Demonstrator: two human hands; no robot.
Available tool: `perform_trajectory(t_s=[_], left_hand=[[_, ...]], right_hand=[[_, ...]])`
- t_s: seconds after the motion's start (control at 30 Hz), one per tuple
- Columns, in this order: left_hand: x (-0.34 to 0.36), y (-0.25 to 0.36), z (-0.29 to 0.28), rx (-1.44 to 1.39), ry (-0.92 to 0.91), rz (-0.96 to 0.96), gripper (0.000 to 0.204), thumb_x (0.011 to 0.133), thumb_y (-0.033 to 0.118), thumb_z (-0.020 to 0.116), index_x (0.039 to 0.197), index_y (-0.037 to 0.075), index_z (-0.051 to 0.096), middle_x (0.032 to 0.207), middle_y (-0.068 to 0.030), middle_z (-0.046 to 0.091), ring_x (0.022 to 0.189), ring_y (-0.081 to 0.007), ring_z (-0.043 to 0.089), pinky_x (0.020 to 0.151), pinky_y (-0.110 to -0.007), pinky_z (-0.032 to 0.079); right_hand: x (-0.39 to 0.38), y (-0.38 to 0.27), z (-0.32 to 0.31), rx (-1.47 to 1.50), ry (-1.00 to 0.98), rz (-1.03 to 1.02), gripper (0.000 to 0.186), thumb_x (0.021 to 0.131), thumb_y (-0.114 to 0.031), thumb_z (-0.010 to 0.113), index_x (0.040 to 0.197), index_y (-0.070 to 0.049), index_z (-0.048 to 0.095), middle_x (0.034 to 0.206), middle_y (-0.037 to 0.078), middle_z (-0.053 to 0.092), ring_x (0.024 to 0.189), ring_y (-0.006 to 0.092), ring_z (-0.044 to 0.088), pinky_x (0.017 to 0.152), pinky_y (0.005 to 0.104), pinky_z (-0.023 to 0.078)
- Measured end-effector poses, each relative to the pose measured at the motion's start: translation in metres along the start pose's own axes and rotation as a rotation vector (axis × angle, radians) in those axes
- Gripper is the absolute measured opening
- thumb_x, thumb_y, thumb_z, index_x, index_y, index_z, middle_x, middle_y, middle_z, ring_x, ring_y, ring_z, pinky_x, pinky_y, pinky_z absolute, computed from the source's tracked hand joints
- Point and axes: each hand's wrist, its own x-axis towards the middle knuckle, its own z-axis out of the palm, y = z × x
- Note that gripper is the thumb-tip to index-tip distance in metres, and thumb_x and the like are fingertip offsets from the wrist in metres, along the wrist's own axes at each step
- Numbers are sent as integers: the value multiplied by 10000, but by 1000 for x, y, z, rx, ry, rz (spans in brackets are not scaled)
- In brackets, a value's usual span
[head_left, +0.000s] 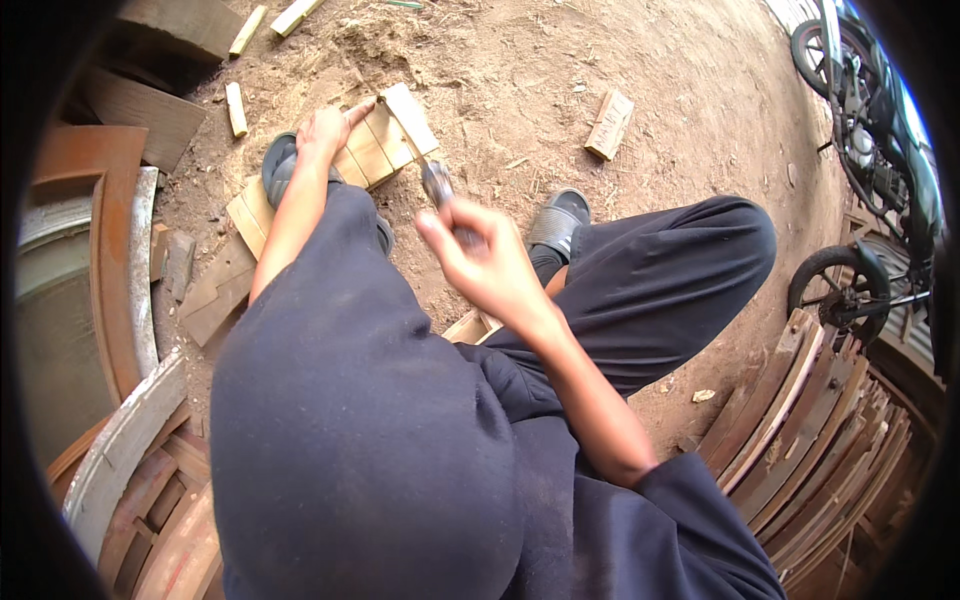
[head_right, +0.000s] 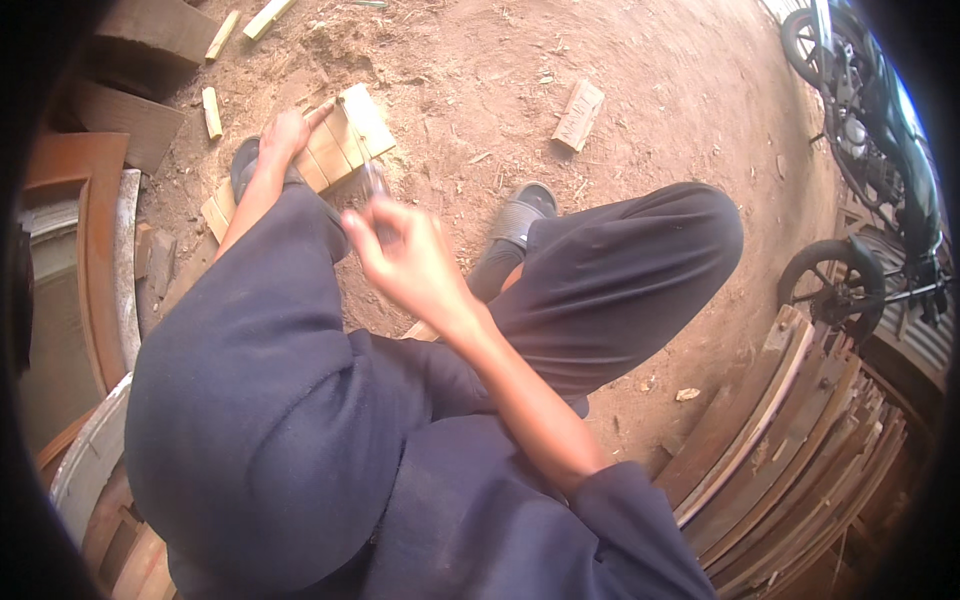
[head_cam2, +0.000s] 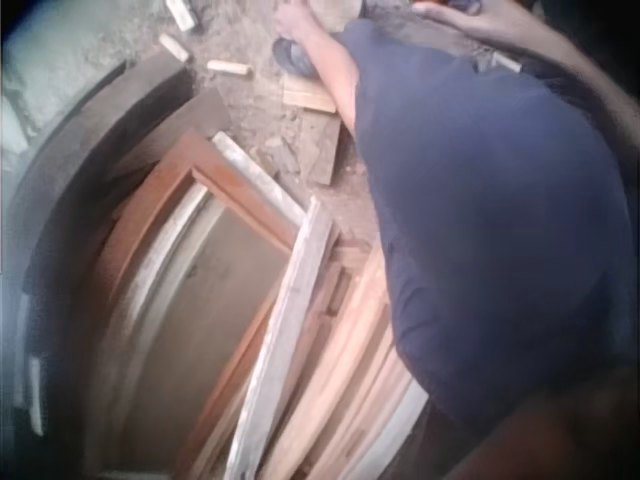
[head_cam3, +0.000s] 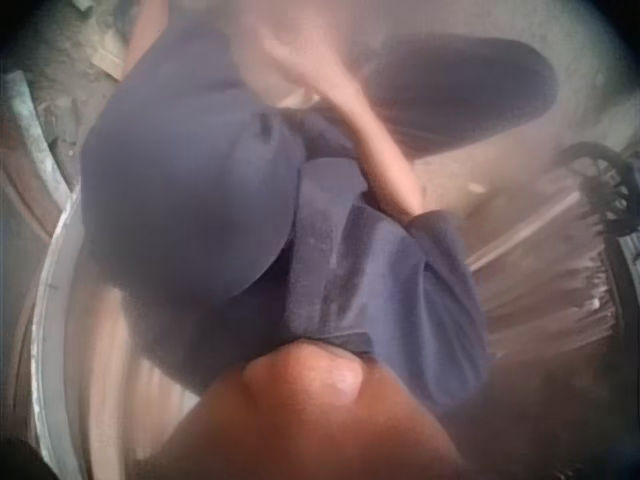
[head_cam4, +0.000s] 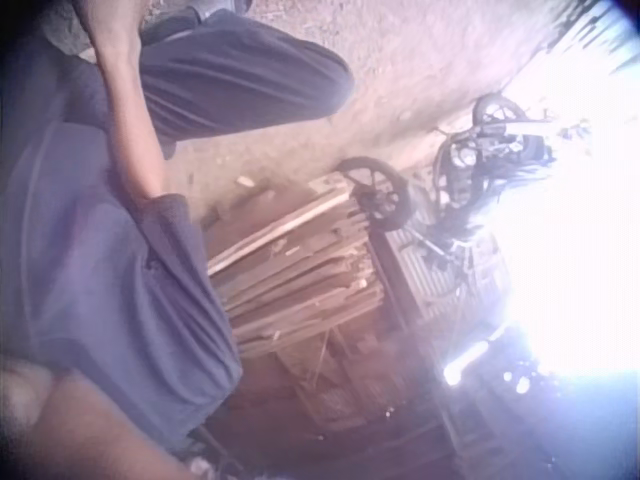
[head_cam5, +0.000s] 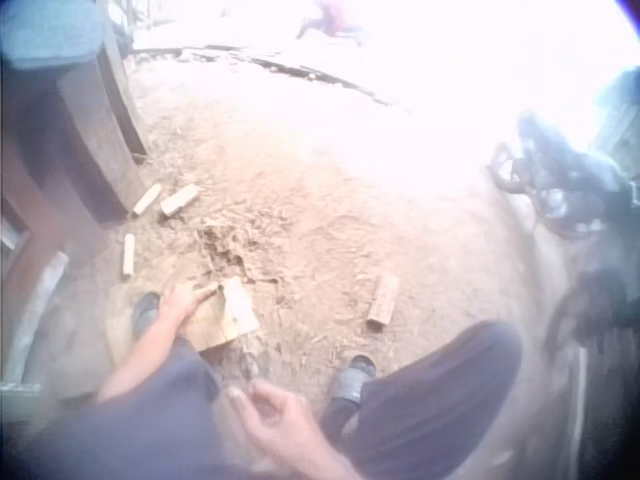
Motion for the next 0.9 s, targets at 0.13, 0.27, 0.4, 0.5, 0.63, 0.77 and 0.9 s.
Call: perform_trajectory(t_s=[0.13, 0.27, 0.4, 0.5, 0.63, 0.77, 0.9], left_hand=[[-3, -6, -3, 5, 31, -29, 948, 805, 824, 380, 1160, -11, 656, 1236, -248, 601, 1202, -388, 544, 1004, -481, 418], [-3, 1, 4, 11, -9, -2, 951, 806, 822, 380, 1142, -22, 662, 1210, -267, 606, 1190, -399, 552, 1003, -482, 419], [-3, -6, -1, 32, 16, -33, 951, 810, 813, 392, 1168, -31, 644, 1231, -276, 591, 1208, -403, 536, 1012, -484, 410], [-3, 2, -7, 32, 6, -26, 958, 810, 813, 392, 1183, -35, 633, 1242, -277, 584, 1215, -402, 532, 1015, -485, 406], [-1, -4, -2, 23, 18, -12, 967, 814, 814, 382, 1174, -47, 633, 1238, -283, 584, 1214, -404, 532, 1015, -486, 406], [3, -9, 6, 17, 17, -51, 980, 815, 822, 358, 1157, -52, 641, 1222, -289, 589, 1212, -408, 531, 1015, -491, 405], [17, -22, -3, 13, 72, -31, 991, 816, 829, 338, 1146, -53, 646, 1214, -292, 592, 1212, -407, 531, 1017, -484, 407]], right_hand=[[-93, -4, -37, 8, 3, -22, 246, 906, -116, 661, 717, 4, 559, 591, 99, 528, 585, 72, 475, 555, 297, 424], [-51, -1, -19, 13, 59, -9, 239, 915, -163, 645, 768, 16, 587, 616, 144, 572, 584, 121, 545, 570, 312, 444], [-12, 2, 5, 49, 31, 27, 239, 912, -150, 654, 766, 10, 556, 626, 55, 508, 585, 100, 464, 551, 286, 386], [-90, 8, -30, 6, -8, 13, 175, 894, -146, 662, 798, -6, 620, 619, 142, 576, 524, 171, 557, 547, 324, 448], [-81, -7, -26, 60, 30, 8, 255, 918, -109, 645, 707, -9, 542, 592, 4, 455, 575, 44, 407, 516, 258, 341], [-10, 6, -4, 48, -28, 7, 331, 949, -199, 616, 736, 15, 482, 608, 8, 357, 594, 57, 333, 511, 284, 296], [-60, 1, -28, 14, -34, -82, 286, 929, -129, 634, 706, -5, 504, 595, -21, 402, 597, 37, 360, 517, 258, 313]])
